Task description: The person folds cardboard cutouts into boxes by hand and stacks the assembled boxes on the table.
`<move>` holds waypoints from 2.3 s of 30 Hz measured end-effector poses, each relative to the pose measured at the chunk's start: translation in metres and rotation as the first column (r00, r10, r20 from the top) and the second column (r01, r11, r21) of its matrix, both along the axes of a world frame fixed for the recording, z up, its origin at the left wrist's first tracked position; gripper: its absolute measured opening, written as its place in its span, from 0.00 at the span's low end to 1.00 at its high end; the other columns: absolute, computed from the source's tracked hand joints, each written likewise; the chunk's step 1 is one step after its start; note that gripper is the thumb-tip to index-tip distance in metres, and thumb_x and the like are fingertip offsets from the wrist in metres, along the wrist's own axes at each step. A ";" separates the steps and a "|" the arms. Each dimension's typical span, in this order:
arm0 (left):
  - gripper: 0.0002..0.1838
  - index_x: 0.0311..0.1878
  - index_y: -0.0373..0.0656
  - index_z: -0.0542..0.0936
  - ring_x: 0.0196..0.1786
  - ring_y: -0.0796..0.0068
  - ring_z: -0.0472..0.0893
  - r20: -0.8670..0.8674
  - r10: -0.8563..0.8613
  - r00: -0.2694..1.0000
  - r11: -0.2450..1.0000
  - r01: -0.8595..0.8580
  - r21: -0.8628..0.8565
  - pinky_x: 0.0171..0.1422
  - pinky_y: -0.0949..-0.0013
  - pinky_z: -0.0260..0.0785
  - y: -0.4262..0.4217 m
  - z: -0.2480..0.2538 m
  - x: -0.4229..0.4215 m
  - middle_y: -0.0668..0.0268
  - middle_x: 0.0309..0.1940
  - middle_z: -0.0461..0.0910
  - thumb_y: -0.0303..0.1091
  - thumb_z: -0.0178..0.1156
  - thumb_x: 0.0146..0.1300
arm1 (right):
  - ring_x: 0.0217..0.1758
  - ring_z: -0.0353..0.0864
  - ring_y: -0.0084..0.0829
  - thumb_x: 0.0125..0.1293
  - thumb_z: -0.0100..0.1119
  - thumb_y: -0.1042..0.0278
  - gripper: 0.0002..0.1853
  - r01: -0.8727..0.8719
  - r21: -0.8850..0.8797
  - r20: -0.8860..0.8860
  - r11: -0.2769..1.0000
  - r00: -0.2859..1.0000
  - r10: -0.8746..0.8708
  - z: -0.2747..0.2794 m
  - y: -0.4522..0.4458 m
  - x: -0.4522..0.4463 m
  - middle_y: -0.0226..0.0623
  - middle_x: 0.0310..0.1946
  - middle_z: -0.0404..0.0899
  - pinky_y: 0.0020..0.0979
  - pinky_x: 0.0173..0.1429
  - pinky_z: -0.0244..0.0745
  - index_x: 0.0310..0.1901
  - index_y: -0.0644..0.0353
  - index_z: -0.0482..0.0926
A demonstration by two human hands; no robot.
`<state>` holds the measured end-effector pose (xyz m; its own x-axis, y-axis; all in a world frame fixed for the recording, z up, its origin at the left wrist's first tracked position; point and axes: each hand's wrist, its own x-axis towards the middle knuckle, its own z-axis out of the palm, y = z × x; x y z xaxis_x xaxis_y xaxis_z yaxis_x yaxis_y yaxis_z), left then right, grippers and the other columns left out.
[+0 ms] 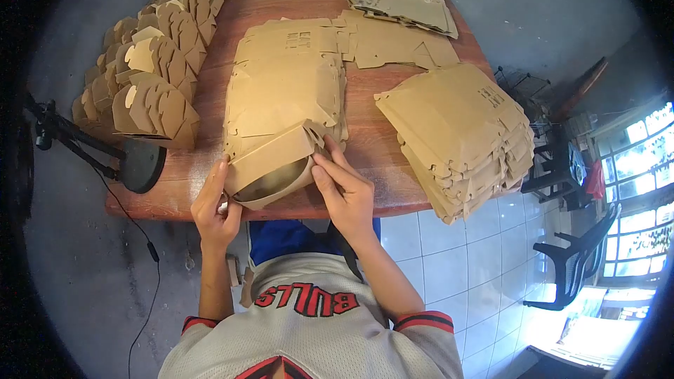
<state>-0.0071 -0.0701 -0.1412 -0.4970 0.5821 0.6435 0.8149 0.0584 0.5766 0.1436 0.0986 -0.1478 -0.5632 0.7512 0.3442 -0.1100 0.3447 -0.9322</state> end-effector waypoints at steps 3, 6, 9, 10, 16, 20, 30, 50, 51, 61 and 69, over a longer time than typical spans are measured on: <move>0.32 0.58 0.33 0.78 0.58 0.48 0.80 -0.037 0.005 0.999 1.000 -0.005 0.002 0.58 0.62 0.74 0.001 -0.001 0.000 0.42 0.54 0.78 0.14 0.55 0.42 | 0.62 0.77 0.35 0.65 0.64 0.71 0.14 0.055 -0.054 -0.038 0.997 0.998 -0.057 -0.002 -0.002 -0.007 0.55 0.61 0.74 0.31 0.62 0.72 0.49 0.72 0.81; 0.32 0.57 0.33 0.78 0.58 0.47 0.80 -0.029 0.014 0.999 1.000 -0.014 -0.010 0.57 0.62 0.75 0.001 0.000 0.001 0.41 0.54 0.78 0.14 0.56 0.41 | 0.60 0.78 0.34 0.64 0.65 0.72 0.14 0.066 -0.164 -0.130 0.984 0.988 -0.088 0.002 -0.003 -0.015 0.56 0.61 0.74 0.29 0.59 0.74 0.48 0.72 0.82; 0.33 0.57 0.33 0.78 0.58 0.47 0.80 -0.065 0.006 0.998 1.000 -0.006 -0.008 0.57 0.62 0.75 0.002 -0.002 -0.001 0.40 0.54 0.78 0.15 0.56 0.40 | 0.59 0.79 0.32 0.63 0.66 0.74 0.11 0.121 -0.076 -0.064 0.990 0.990 -0.126 0.002 0.003 -0.019 0.56 0.60 0.75 0.28 0.56 0.76 0.44 0.72 0.83; 0.33 0.57 0.34 0.78 0.58 0.47 0.80 -0.071 0.010 0.997 1.000 -0.010 -0.008 0.56 0.62 0.75 0.002 -0.004 -0.002 0.40 0.54 0.78 0.15 0.57 0.40 | 0.59 0.79 0.32 0.63 0.66 0.74 0.10 0.128 -0.122 -0.094 0.984 0.986 -0.139 0.002 0.003 -0.020 0.56 0.60 0.75 0.28 0.55 0.76 0.43 0.71 0.83; 0.34 0.61 0.33 0.76 0.57 0.50 0.81 -0.080 0.012 0.997 1.000 -0.013 -0.016 0.55 0.62 0.76 0.006 -0.002 0.001 0.43 0.54 0.79 0.15 0.56 0.42 | 0.57 0.80 0.37 0.62 0.67 0.71 0.11 0.175 -0.001 -0.100 0.985 0.980 -0.174 -0.003 0.008 -0.027 0.58 0.59 0.75 0.32 0.54 0.78 0.43 0.68 0.82; 0.34 0.62 0.32 0.74 0.55 0.52 0.82 -0.047 0.030 0.998 1.000 -0.030 0.002 0.55 0.63 0.77 0.011 0.000 -0.003 0.45 0.55 0.79 0.16 0.56 0.44 | 0.65 0.72 0.51 0.58 0.71 0.62 0.22 0.134 0.402 0.012 0.906 0.988 -0.152 0.010 -0.004 -0.030 0.60 0.64 0.69 0.43 0.62 0.73 0.52 0.64 0.80; 0.35 0.64 0.34 0.72 0.54 0.52 0.82 -0.056 0.004 0.998 0.999 -0.007 -0.042 0.52 0.60 0.77 0.017 0.009 0.001 0.46 0.54 0.79 0.17 0.57 0.46 | 0.72 0.64 0.50 0.56 0.71 0.52 0.22 -0.055 0.795 0.130 0.604 0.988 -0.081 -0.005 -0.024 -0.032 0.48 0.60 0.75 0.69 0.73 0.37 0.49 0.54 0.85; 0.37 0.68 0.31 0.66 0.48 0.51 0.85 0.034 -0.093 0.995 0.982 0.097 -0.162 0.48 0.61 0.79 0.015 0.012 -0.003 0.41 0.53 0.78 0.21 0.62 0.52 | 0.66 0.72 0.51 0.61 0.65 0.65 0.10 -0.004 0.742 0.023 0.671 1.000 -0.019 -0.006 -0.026 -0.048 0.41 0.51 0.81 0.69 0.68 0.54 0.40 0.62 0.84; 0.37 0.69 0.31 0.64 0.51 0.50 0.83 0.035 -0.092 0.995 0.984 0.097 -0.152 0.51 0.60 0.77 0.016 0.010 0.000 0.41 0.55 0.76 0.22 0.62 0.52 | 0.66 0.72 0.52 0.61 0.65 0.66 0.09 0.003 0.698 -0.006 0.716 1.000 0.002 -0.008 -0.026 -0.048 0.43 0.51 0.81 0.66 0.68 0.57 0.39 0.62 0.83; 0.42 0.66 0.33 0.63 0.59 0.44 0.75 0.064 0.069 0.996 0.997 -0.070 0.027 0.63 0.56 0.68 0.039 -0.013 0.018 0.43 0.58 0.71 0.30 0.74 0.50 | 0.59 0.79 0.50 0.61 0.62 0.68 0.11 0.115 0.721 -0.090 0.683 0.993 -0.072 0.011 -0.004 -0.020 0.54 0.51 0.79 0.49 0.63 0.73 0.41 0.67 0.80; 0.40 0.65 0.34 0.65 0.56 0.49 0.77 0.116 -0.156 0.981 0.986 0.147 0.080 0.61 0.58 0.70 0.017 0.009 0.022 0.46 0.56 0.74 0.29 0.74 0.49 | 0.43 0.84 0.44 0.66 0.60 0.60 0.20 0.063 0.620 -0.138 0.782 0.990 0.030 0.079 0.045 -0.020 0.51 0.43 0.83 0.33 0.50 0.77 0.51 0.69 0.79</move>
<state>0.0153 -0.0527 -0.1324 -0.4835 0.6117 0.6262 0.7350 -0.1049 0.6700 0.1240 0.1438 -0.0688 -0.4664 0.3559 0.8098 -0.2054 0.8469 -0.4905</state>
